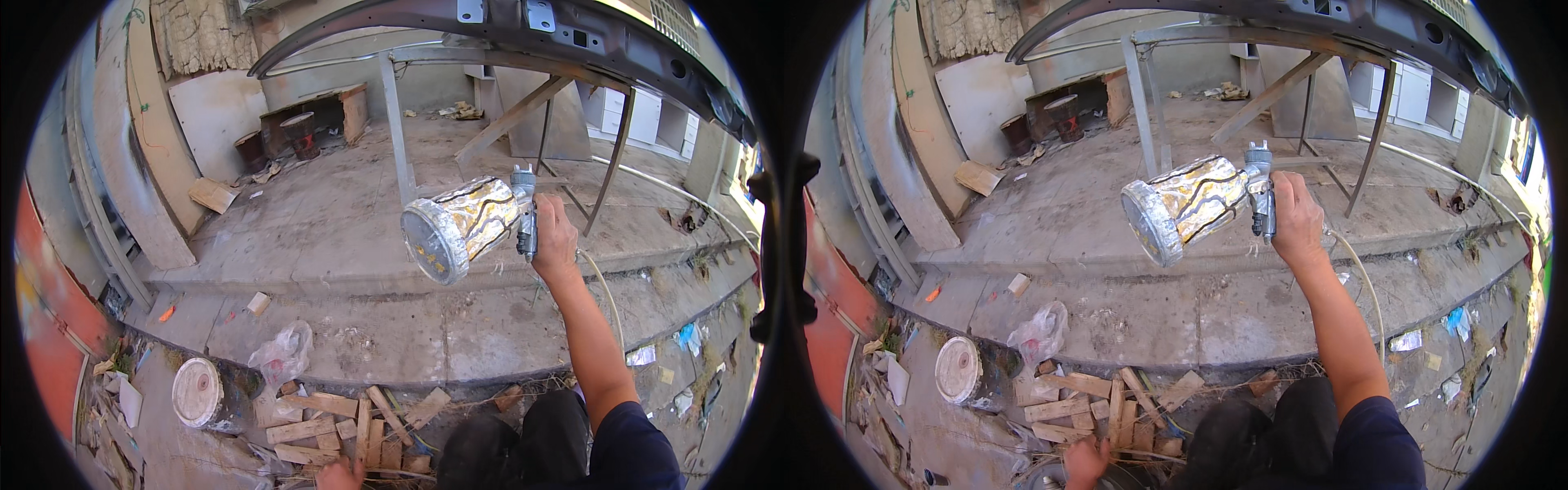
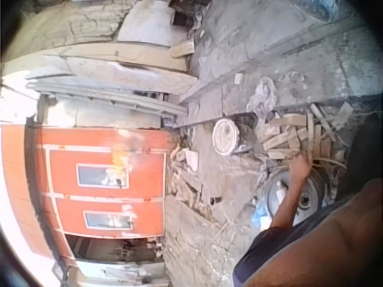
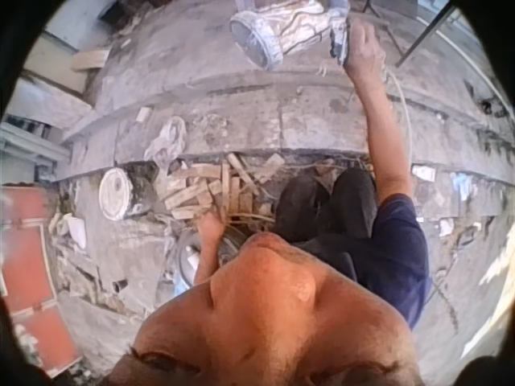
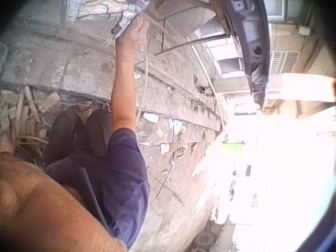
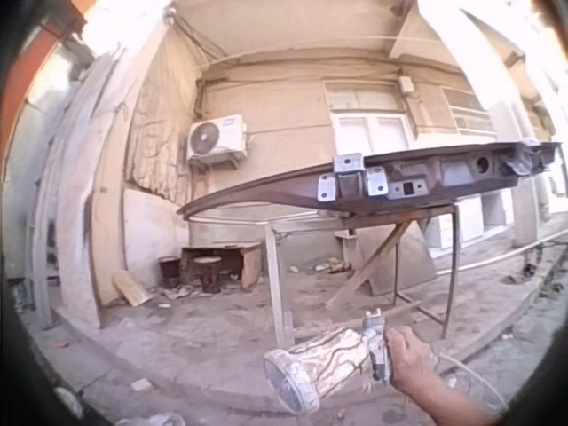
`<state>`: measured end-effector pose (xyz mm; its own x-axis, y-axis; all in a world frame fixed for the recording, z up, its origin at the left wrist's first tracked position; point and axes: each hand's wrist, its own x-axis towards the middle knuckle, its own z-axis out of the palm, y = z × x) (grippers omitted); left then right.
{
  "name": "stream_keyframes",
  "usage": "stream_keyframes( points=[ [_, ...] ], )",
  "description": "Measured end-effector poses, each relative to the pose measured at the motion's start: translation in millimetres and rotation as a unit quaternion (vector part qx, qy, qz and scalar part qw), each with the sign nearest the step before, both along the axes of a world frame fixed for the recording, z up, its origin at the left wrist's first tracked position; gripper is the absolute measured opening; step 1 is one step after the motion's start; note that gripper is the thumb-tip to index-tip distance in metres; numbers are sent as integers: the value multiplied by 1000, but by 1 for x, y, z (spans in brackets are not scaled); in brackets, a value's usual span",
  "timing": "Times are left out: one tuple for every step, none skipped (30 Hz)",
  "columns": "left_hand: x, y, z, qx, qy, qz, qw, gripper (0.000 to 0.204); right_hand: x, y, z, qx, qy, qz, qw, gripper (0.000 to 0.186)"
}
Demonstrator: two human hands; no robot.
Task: The person uses a spray gun to apply paint to a white car door resting on a metal stand. They move around the door to cover different sections, including the edges and interior frame, then walk away from the door.
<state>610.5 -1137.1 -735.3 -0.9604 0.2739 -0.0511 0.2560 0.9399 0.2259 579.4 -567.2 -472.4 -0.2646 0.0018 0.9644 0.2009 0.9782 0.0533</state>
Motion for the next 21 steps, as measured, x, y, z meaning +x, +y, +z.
stream_keyframes(
  points=[
    [0,-1,-4,0,8,-12,1000,43,11,0,-7,2,7,4,1000,52],
    [-2,1,-9,4,14,-29,999,43,28,7,-16,-3,-10,-17,1000,56],
    [-3,1,-9,2,23,-39,999,43,38,5,-24,-8,-20,-18,1000,56],
    [-2,1,-6,-10,12,-31,999,43,50,1,-30,-14,-30,-19,999,55],
    [-3,-1,-8,-6,14,-33,999,43,61,-1,-37,-20,-40,-18,999,55],
    [-5,-5,-12,-3,17,-35,999,44,71,-2,-47,-28,-44,-16,999,55],
    [-5,-9,-13,-1,19,-37,999,44,81,-4,-56,-39,-57,-12,998,55],
    [-6,-4,-10,-2,10,-30,999,45,96,-3,-61,-43,-70,-19,996,55],
    [-6,-5,-11,-13,7,-29,999,45,109,-3,-68,-51,-81,-21,995,55],
    [-9,-7,-11,-25,5,-29,999,45,121,-1,-76,-83,-90,-18,992,57],
    [-11,-3,-11,-36,0,-37,999,46,135,2,-85,-95,-87,-19,991,58],
    [-11,0,-9,-30,6,-32,999,45,148,6,-93,-107,-84,-22,990,59],
    [-10,3,-3,-25,13,-29,999,44,159,11,-99,-120,-79,-25,989,60],
    [-10,7,-2,-27,11,-32,999,43,169,15,-110,-156,-72,-1,985,64],
    [-10,4,-5,-22,19,-30,999,42,175,17,-121,-187,-72,15,980,65],
    [-11,0,-10,-16,28,-29,999,41,180,20,-130,-218,-70,31,973,67],
    [-9,-6,-10,-15,29,-28,999,39,190,21,-147,-254,-73,44,964,69],
    [-5,6,-9,14,34,-34,999,38,206,37,-182,-306,-93,65,945,71],
    [-7,16,-9,7,26,-50,998,38,224,52,-215,-361,-107,80,923,73],
    [-11,22,-13,-1,16,-66,998,39,245,69,-250,-416,-118,89,897,75],
    [-9,14,-11,-17,9,-67,998,39,253,60,-251,-425,-134,63,893,67]
  ],
)
